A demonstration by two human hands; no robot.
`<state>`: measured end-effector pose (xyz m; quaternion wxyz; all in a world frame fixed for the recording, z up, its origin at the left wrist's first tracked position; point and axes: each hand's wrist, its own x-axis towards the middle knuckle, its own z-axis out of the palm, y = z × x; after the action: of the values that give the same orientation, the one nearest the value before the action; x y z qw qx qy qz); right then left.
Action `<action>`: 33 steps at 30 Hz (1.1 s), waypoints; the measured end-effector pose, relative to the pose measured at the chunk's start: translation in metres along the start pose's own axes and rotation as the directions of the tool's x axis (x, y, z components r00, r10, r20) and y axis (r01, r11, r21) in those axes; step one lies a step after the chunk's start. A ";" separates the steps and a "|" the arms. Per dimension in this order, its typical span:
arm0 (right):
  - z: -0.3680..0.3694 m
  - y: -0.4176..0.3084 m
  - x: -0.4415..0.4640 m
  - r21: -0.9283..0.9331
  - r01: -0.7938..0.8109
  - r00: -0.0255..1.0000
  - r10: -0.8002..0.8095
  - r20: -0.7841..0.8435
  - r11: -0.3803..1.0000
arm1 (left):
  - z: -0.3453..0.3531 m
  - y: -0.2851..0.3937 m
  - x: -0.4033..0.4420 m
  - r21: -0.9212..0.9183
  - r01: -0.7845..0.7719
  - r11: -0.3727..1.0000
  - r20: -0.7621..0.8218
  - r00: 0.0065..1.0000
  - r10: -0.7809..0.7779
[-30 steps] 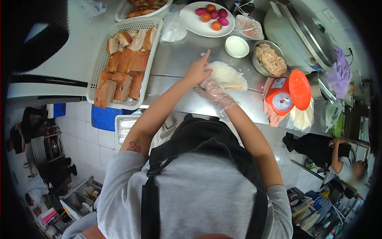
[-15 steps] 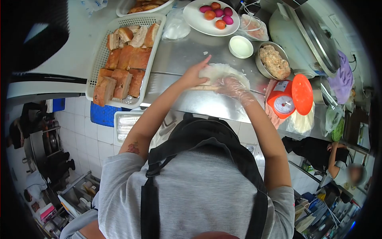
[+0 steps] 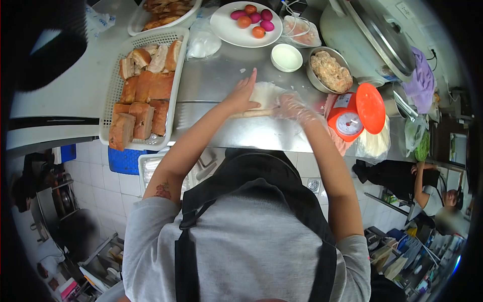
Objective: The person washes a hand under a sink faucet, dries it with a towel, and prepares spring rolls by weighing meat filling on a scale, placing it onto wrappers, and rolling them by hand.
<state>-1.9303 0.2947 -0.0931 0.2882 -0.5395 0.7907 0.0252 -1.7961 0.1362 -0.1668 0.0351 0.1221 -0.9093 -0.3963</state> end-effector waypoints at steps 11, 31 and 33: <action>-0.004 0.014 0.004 -0.016 0.032 0.999 -0.032 0.032 0.999 | -0.005 0.012 0.001 0.109 0.032 0.994 0.051 0.998 -0.038; 0.008 0.064 -0.039 0.150 -0.014 1.000 0.015 -0.002 0.989 | 0.002 0.002 0.005 0.168 -0.005 0.986 0.052 0.999 -0.004; 0.012 0.079 -0.053 0.210 0.000 0.997 0.016 -0.077 0.978 | -0.001 0.005 0.006 0.176 0.005 0.984 0.075 0.997 -0.019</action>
<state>-1.9803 0.3766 -0.0989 0.3122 -0.5035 0.8018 -0.0786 -1.8030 0.1366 -0.1628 -0.0128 0.1150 -0.9407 -0.3190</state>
